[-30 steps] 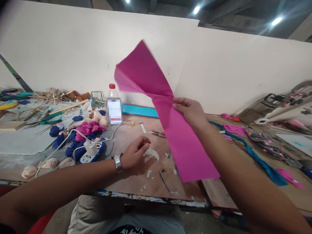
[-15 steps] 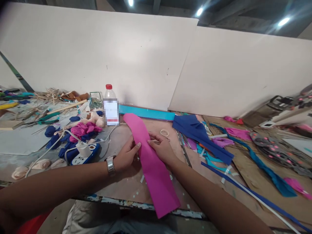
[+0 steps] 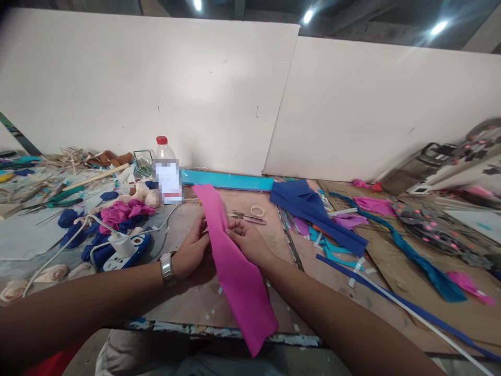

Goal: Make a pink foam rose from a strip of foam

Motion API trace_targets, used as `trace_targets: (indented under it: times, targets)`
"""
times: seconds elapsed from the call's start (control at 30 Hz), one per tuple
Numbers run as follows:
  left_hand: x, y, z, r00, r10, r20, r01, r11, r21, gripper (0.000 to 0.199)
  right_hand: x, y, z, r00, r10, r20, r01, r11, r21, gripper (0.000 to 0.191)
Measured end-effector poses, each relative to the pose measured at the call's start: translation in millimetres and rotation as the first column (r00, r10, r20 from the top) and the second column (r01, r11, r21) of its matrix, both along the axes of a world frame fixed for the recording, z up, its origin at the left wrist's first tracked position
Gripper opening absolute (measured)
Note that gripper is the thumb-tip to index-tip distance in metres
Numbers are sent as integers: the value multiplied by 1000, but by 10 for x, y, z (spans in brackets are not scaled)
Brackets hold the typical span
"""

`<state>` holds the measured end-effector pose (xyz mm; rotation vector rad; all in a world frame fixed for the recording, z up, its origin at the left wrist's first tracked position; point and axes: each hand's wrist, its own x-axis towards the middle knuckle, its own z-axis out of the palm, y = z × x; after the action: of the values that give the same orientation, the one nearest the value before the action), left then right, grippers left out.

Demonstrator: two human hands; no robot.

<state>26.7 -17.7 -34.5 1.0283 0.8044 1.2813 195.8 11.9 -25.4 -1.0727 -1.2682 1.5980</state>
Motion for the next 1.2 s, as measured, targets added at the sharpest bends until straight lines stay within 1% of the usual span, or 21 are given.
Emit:
trace_targets:
  times: [0.1, 0.2, 0.27, 0.33, 0.5, 0.67, 0.73, 0.83, 0.93, 1.0, 1.1, 1.2]
  targets:
    - [-5, 6, -20, 999, 7, 37, -8, 1000, 20, 52, -16, -49, 31, 999, 48, -1, -48, 998, -45, 52]
    - [0, -18, 6, 996, -49, 79, 51, 999, -18, 66, -22, -72, 36, 997, 73, 25, -72, 996, -52, 50]
    - [4, -37, 37, 993, -66, 93, 69, 997, -20, 72, -22, -77, 20, 997, 68, 40, -65, 996, -54, 50]
    - [5, -52, 66, 994, -53, 92, 54, 999, -5, 73, -21, -80, -2, 997, 52, 52, -50, 998, -43, 50]
    - [7, -67, 75, 994, -55, 90, 59, 998, -34, 72, -24, -96, -3, 995, 52, 88, -55, 998, 39, 48]
    - [34, -35, -7, 976, -41, 216, 55, 997, -58, 77, -31, -109, 69, 991, -41, 127, 20, 986, 164, 39]
    - [32, -9, -26, 971, -21, 239, 37, 997, -65, 77, -29, -105, 84, 993, -79, 82, 64, 984, 169, 36]
    - [8, 23, -8, 972, 20, 234, 0, 997, -82, 75, -20, -83, 78, 990, -120, -75, 129, 985, 119, 34]
    - [-16, 35, 30, 974, 39, 225, -18, 995, -96, 74, -1, -39, 63, 962, -156, -225, 183, 977, 106, 29]
    - [-23, 38, 44, 975, 40, 221, -20, 996, -91, 74, 20, 1, 67, 935, -199, -293, 240, 964, 114, 25]
    - [-26, 47, 51, 972, 43, 232, -21, 995, -97, 68, 53, 62, 92, 903, -249, -351, 305, 946, 112, 20]
    - [-34, 61, 69, 972, 62, 226, -31, 990, -134, 60, 69, 99, 121, 902, -264, -342, 325, 936, 136, 18]
